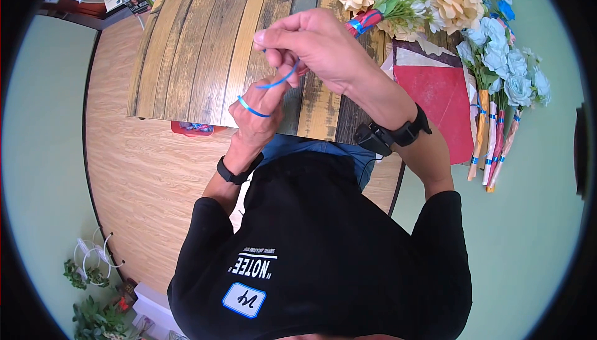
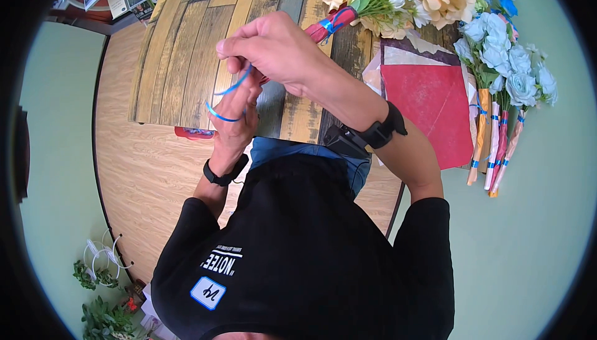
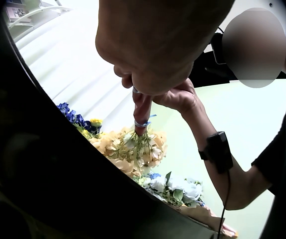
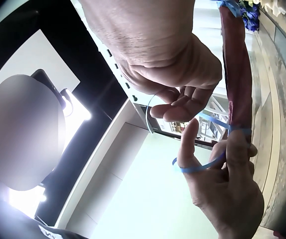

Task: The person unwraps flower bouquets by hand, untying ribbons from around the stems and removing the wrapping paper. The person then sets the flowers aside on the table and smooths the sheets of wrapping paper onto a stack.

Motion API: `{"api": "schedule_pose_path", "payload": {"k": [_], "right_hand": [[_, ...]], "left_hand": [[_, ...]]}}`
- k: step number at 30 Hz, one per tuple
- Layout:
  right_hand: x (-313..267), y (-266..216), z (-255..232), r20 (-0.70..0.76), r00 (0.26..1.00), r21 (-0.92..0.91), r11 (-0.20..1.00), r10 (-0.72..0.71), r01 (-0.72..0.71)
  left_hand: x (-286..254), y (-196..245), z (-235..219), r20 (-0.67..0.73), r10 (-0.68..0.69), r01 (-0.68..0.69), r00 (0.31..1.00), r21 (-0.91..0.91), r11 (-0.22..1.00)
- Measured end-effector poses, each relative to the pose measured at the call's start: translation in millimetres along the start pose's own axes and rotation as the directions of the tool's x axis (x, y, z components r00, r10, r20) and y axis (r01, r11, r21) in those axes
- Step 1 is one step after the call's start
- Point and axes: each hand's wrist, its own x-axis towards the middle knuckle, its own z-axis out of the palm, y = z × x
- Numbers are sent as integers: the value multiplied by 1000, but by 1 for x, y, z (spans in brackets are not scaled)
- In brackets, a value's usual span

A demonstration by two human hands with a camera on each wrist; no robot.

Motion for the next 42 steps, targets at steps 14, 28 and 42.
{"api": "schedule_pose_path", "payload": {"k": [14,28,42], "right_hand": [[16,-25,24,-148,956,63,963,-252,263],[-15,84,-11,-161,845,-564,750,-510,345],[-12,113,14,-55,973,-126,968,-226,218]], "left_hand": [[-3,-3,-8,48,-192,196,980,-111,974],[18,3,-32,230,-758,621,610,-732,278],[27,11,-41,255,-766,591,589,-783,193]]}}
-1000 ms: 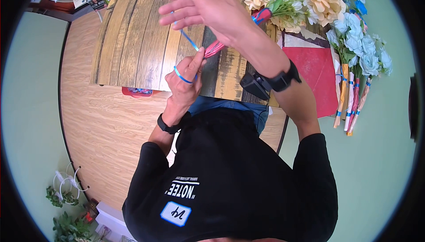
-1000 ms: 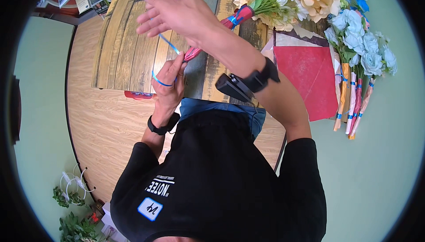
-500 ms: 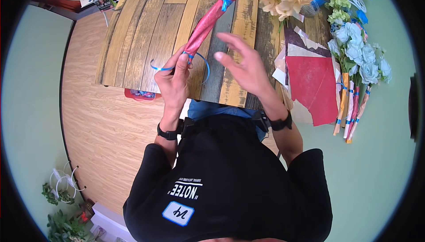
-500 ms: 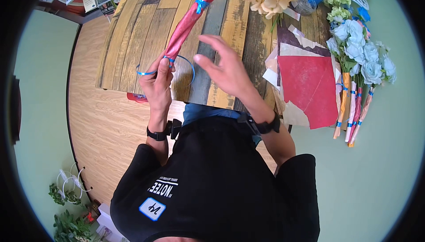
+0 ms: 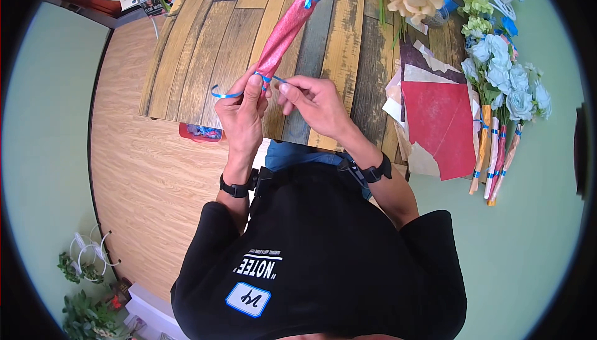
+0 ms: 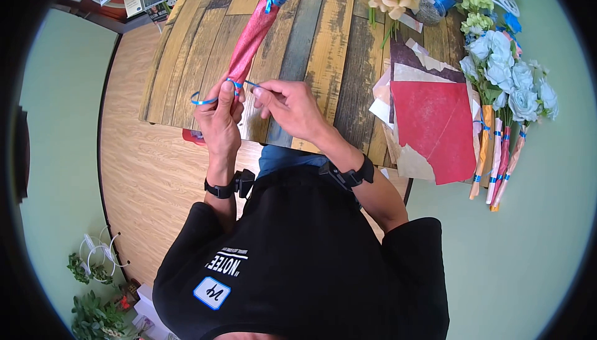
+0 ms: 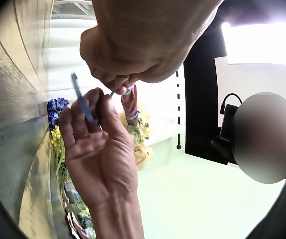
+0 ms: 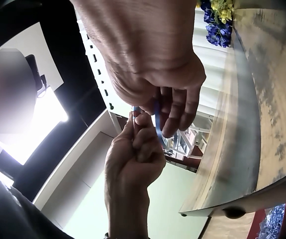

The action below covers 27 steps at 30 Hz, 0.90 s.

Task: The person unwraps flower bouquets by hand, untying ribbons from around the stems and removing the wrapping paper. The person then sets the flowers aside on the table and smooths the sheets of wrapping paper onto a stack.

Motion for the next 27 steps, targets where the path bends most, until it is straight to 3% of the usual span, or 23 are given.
{"api": "schedule_pose_path", "payload": {"k": [5,6,7,8,10,11,15,16,18,19,23,26,27], "right_hand": [[-21,-17,-10,22,997,-117,991,67,-64],[-25,-22,-11,22,997,-116,991,68,-65],[-28,-30,-11,41,995,-102,991,88,-83],[-30,-37,-12,58,993,-89,991,107,-101],[-32,-52,-12,80,991,-66,993,106,-101],[-32,-59,-12,105,989,-44,994,103,-99],[-18,-75,-14,148,985,-27,996,85,-82],[-13,-77,-15,157,983,-23,995,100,-97],[-3,-84,-15,165,980,-19,993,114,-113],[3,-89,-15,161,977,-30,991,137,-134],[20,-94,-14,144,974,-23,984,177,-176],[26,-98,-6,120,962,-61,970,243,-237],[28,-101,-5,126,954,-91,961,272,-262]], "left_hand": [[1,-16,1,-35,115,-107,993,173,979],[4,-22,3,24,344,-331,939,344,879],[6,-26,3,123,539,-524,834,485,700],[4,-29,2,125,537,-524,834,484,700],[0,-27,4,275,578,-584,768,670,458],[1,-29,4,304,610,-616,732,679,400],[1,-44,-3,420,635,-714,648,626,314],[2,-58,-8,420,636,-715,647,625,314],[5,-73,-10,384,614,-711,689,522,471],[-5,-64,-3,344,558,-637,756,586,501],[-11,-63,-4,342,543,-622,767,604,498],[-8,-66,-12,422,575,-706,701,524,476],[-6,-58,-10,483,612,-757,626,566,328]]}}
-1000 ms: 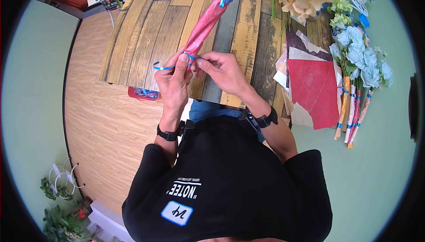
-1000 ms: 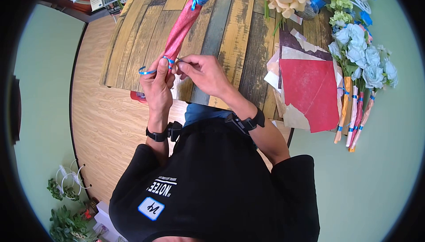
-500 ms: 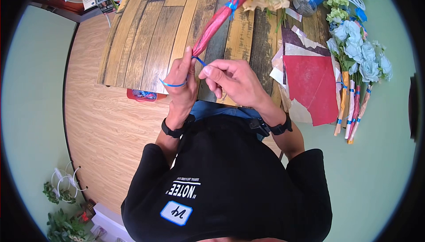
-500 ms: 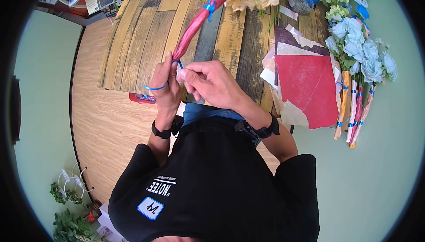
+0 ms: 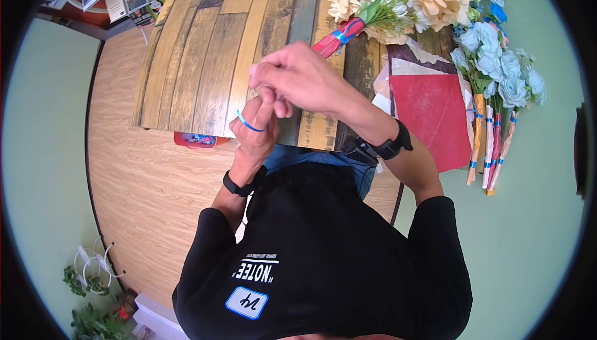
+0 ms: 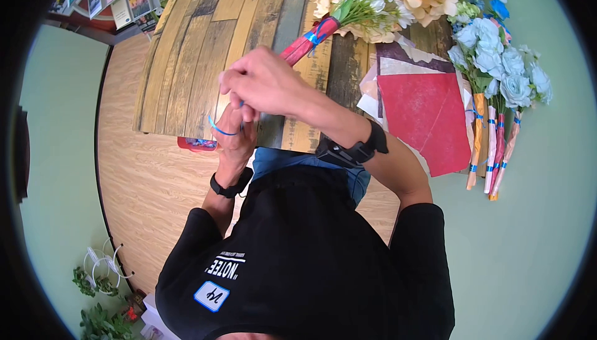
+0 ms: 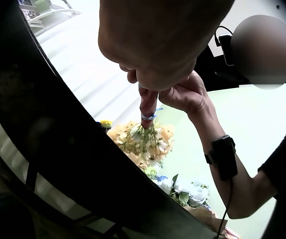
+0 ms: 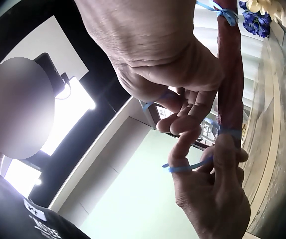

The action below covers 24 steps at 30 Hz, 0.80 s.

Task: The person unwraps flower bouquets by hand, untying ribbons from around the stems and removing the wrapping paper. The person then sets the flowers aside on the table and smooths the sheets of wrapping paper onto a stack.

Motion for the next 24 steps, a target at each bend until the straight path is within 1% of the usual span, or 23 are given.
{"api": "schedule_pose_path", "payload": {"k": [1,2,3,5,6,7,8,9,11,12,13,14,15,16,17,18,19,20,21,22,23,24], "right_hand": [[1,-2,1,-15,1000,-3,1000,4,-4],[3,-5,3,-6,1000,-17,1000,-4,4],[6,-7,4,8,1000,-35,999,-15,15],[12,-10,5,3,1000,-66,998,-4,5],[14,-10,6,9,999,-42,999,-31,31],[16,-9,6,8,998,-21,998,-58,58],[19,-5,6,13,992,5,992,-124,123],[21,-5,8,-17,993,-13,993,-119,118],[16,-6,5,-47,956,155,943,-291,294],[7,-7,0,-85,954,125,946,-289,298],[-4,-7,-4,-75,953,158,940,-293,302],[-13,-8,-6,-63,952,192,932,-300,307],[-26,-7,-12,-91,949,164,935,-303,314],[-43,-2,-20,-48,972,172,956,-232,237],[-53,5,-26,-3,987,179,971,-159,157],[-57,18,-29,-24,986,160,973,-162,164],[-57,39,-32,-125,987,137,983,-105,122],[-57,57,-35,-225,973,123,990,-47,76],[-54,72,-34,-242,969,114,990,-50,79],[-46,86,-31,-363,896,-133,966,-255,221],[-39,95,-28,-420,780,-385,870,-463,310],[-33,98,-26,-373,808,-363,873,-455,325]], "left_hand": [[3,2,-1,11,101,-102,995,121,987],[2,4,-1,33,56,-60,998,138,989],[2,4,-2,28,59,-62,998,129,990],[1,3,-2,94,0,-23,996,243,970],[2,2,-1,54,37,-48,998,229,972],[0,1,-2,68,7,-21,998,208,978],[-1,0,-1,65,-24,12,998,185,983],[1,1,0,65,-53,43,996,157,987],[-2,0,-2,125,-174,170,977,43,985],[1,-2,2,37,-105,105,994,2,994],[6,2,2,7,-106,106,994,-91,990],[4,-4,5,-32,-170,161,985,-199,967],[11,14,10,-49,-393,277,918,-630,726],[13,11,3,-25,-385,345,923,-397,851],[12,4,-4,-4,-383,379,924,-129,916],[13,3,-5,-4,-371,366,929,-155,918],[12,3,-6,4,-502,492,865,-205,846],[13,5,-6,22,-623,608,782,-249,754],[15,8,-7,30,-617,601,787,-263,754],[17,11,-8,69,-684,659,726,-353,664],[19,13,-7,118,-741,707,661,-431,561],[19,15,-2,100,-740,669,665,-519,531]]}}
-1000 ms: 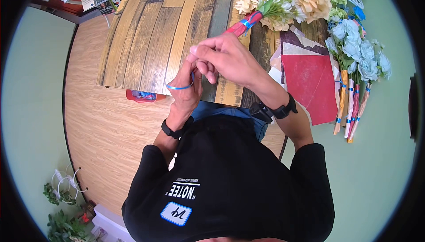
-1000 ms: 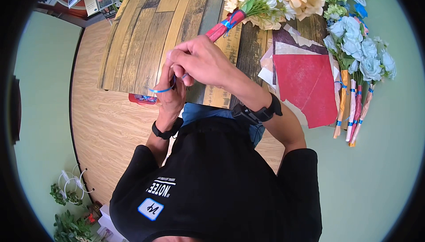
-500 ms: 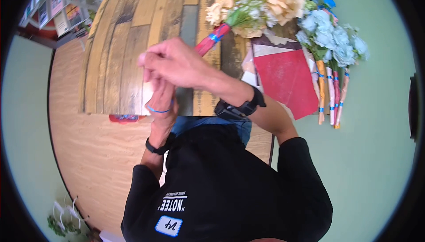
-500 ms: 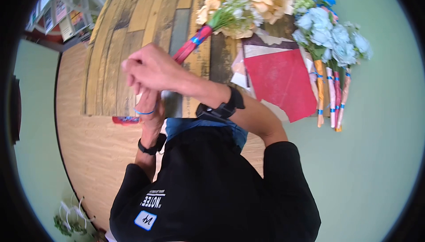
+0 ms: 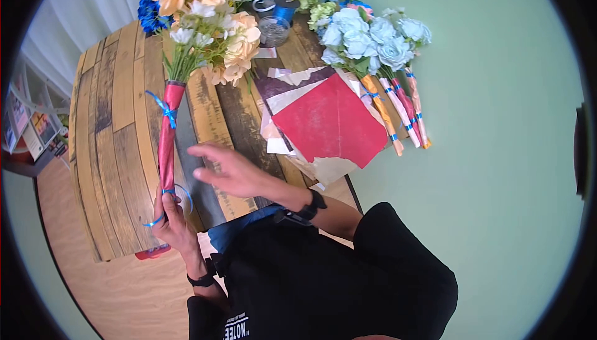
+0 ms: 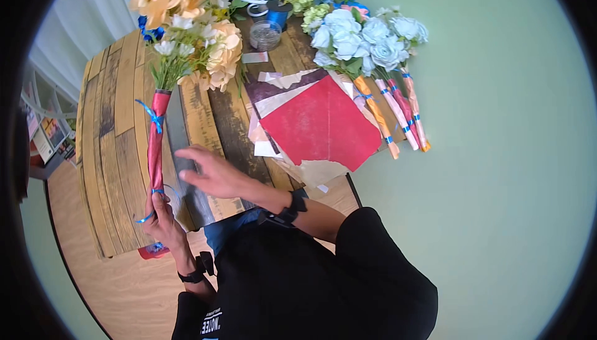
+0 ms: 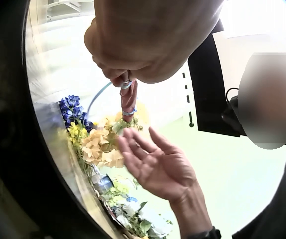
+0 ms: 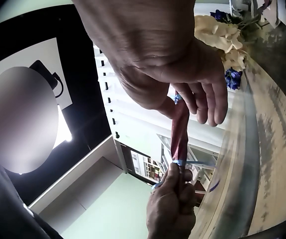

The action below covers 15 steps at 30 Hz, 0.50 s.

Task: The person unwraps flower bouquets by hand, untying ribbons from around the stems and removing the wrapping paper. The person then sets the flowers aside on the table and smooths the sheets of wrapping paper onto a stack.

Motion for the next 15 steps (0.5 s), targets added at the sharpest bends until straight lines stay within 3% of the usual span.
{"api": "schedule_pose_path", "payload": {"k": [1,3,7,9,11,15], "right_hand": [[4,2,6,-13,1000,-5,1000,-1,1],[13,4,16,173,985,132,991,-19,-5],[19,1,23,297,955,294,950,16,-107],[18,12,26,294,956,279,957,-4,-82],[14,8,23,383,923,405,889,45,-212],[6,7,21,394,906,404,857,152,-320]], "left_hand": [[-1,2,2,13,3,-3,1000,-4,1000],[-3,7,5,6,-92,92,996,-97,991],[-3,10,5,24,-122,124,992,-149,981],[-4,12,6,-1,-120,119,993,-129,984],[-5,13,6,19,-144,145,989,-175,974],[-2,14,8,33,-147,151,989,-192,970]]}}
